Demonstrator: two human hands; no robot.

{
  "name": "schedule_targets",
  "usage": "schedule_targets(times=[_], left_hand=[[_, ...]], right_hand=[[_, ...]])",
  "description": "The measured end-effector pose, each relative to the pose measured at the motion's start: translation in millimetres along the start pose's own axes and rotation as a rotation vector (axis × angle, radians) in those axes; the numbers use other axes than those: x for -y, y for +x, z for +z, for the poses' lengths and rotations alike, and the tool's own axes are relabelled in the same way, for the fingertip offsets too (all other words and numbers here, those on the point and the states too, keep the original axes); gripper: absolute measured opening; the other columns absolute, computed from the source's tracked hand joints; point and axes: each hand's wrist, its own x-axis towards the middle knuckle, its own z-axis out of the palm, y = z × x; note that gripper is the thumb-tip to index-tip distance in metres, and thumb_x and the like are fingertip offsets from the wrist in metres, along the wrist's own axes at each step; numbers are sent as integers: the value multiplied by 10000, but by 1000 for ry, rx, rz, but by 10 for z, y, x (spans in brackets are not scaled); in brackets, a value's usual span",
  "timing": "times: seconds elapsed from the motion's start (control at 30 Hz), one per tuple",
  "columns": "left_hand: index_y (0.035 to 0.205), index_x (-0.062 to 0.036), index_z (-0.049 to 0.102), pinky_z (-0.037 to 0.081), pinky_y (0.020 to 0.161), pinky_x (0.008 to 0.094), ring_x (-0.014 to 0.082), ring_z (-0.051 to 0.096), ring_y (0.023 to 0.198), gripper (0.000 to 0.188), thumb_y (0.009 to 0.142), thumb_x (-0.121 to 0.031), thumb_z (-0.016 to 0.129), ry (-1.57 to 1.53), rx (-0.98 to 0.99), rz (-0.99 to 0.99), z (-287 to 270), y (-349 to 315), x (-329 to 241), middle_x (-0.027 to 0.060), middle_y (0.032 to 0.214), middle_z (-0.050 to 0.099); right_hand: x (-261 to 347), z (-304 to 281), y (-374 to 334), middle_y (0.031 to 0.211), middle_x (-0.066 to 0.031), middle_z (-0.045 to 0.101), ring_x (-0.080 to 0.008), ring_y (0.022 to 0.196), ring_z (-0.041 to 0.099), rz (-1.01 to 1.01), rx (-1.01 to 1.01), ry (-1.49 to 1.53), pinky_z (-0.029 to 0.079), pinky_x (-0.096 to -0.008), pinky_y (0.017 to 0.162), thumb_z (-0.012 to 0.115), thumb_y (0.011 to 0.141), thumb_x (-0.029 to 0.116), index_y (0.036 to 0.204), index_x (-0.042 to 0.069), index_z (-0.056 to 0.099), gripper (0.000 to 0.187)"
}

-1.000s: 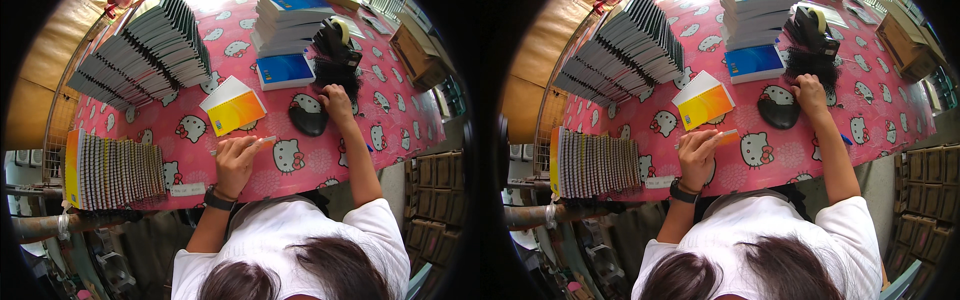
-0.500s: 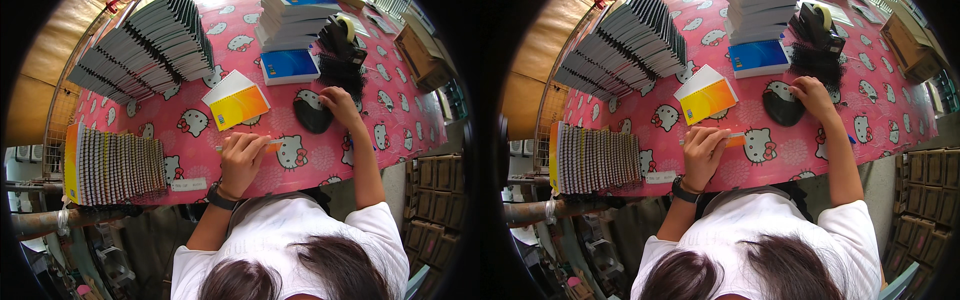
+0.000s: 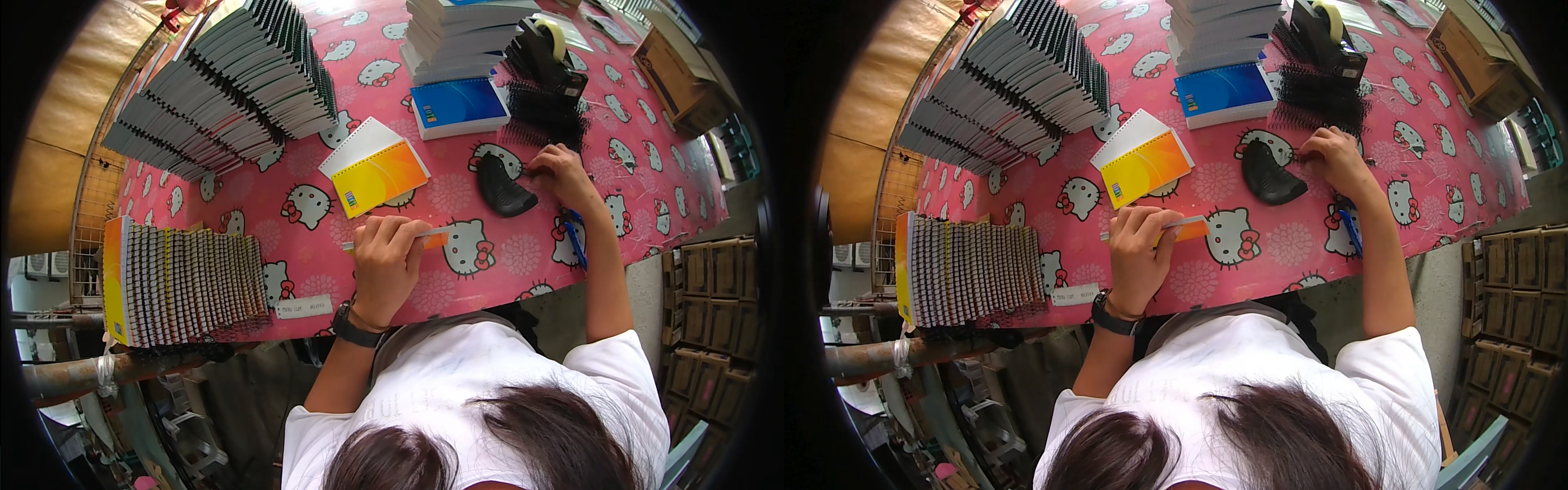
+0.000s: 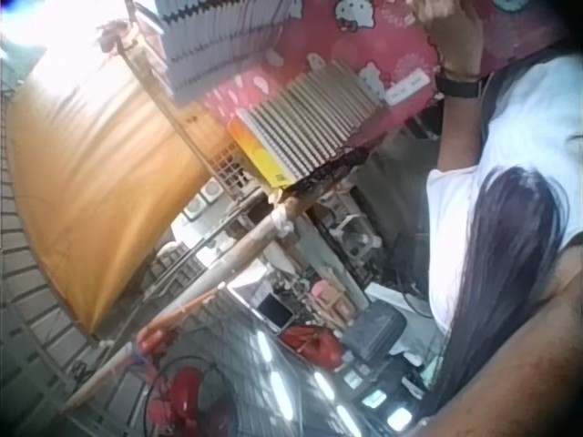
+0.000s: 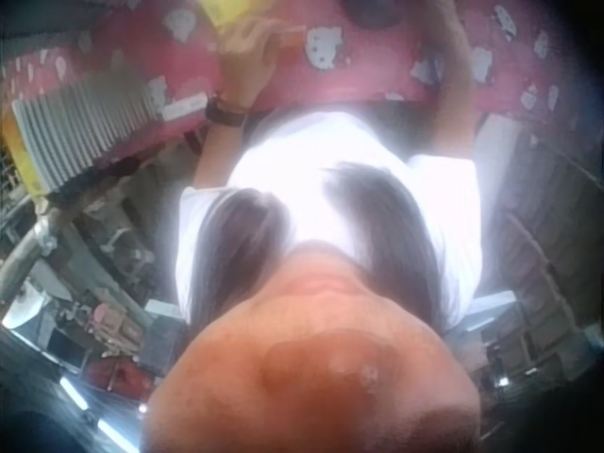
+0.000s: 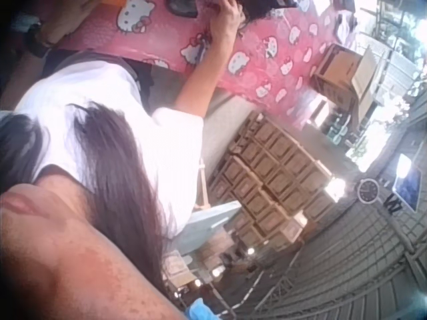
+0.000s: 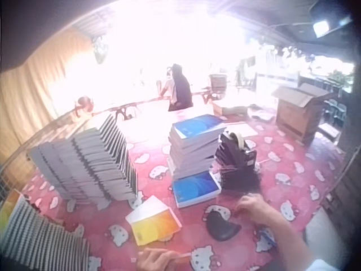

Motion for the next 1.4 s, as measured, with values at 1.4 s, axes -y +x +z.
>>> schedule_targets(times=[1.4], left_hand=[[902,-133,704,396,713,347,201,563,803,156,753,-116,746,-30,20,38,-42,12,10,-3,808,619]], right_hand=[[1477,74,24,915,-104,550,-258,848,588,-244,166,610,491,-334,733,638,785,-62,1124,37,630,354]])
